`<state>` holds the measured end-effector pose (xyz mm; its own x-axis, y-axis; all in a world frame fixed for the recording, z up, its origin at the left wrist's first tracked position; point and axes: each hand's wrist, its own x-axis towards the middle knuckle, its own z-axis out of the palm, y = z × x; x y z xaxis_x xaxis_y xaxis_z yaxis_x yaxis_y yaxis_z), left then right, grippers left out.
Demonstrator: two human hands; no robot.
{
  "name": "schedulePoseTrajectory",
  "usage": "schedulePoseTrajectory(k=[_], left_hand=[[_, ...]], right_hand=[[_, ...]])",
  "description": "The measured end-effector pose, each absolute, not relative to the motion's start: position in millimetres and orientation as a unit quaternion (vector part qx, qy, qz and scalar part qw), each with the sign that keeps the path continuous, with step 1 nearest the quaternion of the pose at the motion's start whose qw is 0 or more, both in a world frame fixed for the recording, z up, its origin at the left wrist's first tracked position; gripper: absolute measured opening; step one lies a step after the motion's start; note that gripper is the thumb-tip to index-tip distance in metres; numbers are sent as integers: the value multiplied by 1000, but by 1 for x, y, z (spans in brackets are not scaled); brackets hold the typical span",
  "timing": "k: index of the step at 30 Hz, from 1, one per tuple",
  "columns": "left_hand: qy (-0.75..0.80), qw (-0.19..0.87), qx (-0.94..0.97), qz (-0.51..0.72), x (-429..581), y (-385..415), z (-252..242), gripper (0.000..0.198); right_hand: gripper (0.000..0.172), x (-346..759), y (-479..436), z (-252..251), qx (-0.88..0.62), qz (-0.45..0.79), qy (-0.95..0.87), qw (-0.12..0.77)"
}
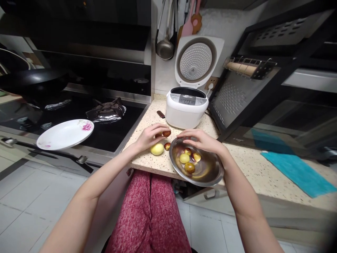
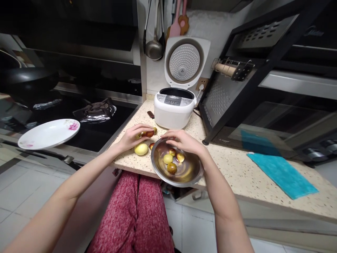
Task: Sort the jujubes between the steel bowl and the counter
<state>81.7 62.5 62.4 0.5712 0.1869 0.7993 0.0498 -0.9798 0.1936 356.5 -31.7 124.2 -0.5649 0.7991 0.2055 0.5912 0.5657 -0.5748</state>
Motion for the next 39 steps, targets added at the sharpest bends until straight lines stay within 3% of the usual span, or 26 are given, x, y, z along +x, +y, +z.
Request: schedulePoseTrajectory(k=[4,9,20,30,39], left_hand=[[-18,-13,857,515,82,55,63,38],[-34,-32,843,536,92,38,65,38],[-19,-116,860,497,103,24,57,34],[131,12,825,550,94,38,62,21],[201,132,842,484,92,46,61,16]], right_hand=[[34,347,-39,126,-400,232,-845,267],[39,333,-47,127,-399,287,-816,303],[37,331,-47,123,-384,305,-820,295],[34,340,-41,120,-409,271,-842,222],[25,335,-38,114,-426,228,-868,113]])
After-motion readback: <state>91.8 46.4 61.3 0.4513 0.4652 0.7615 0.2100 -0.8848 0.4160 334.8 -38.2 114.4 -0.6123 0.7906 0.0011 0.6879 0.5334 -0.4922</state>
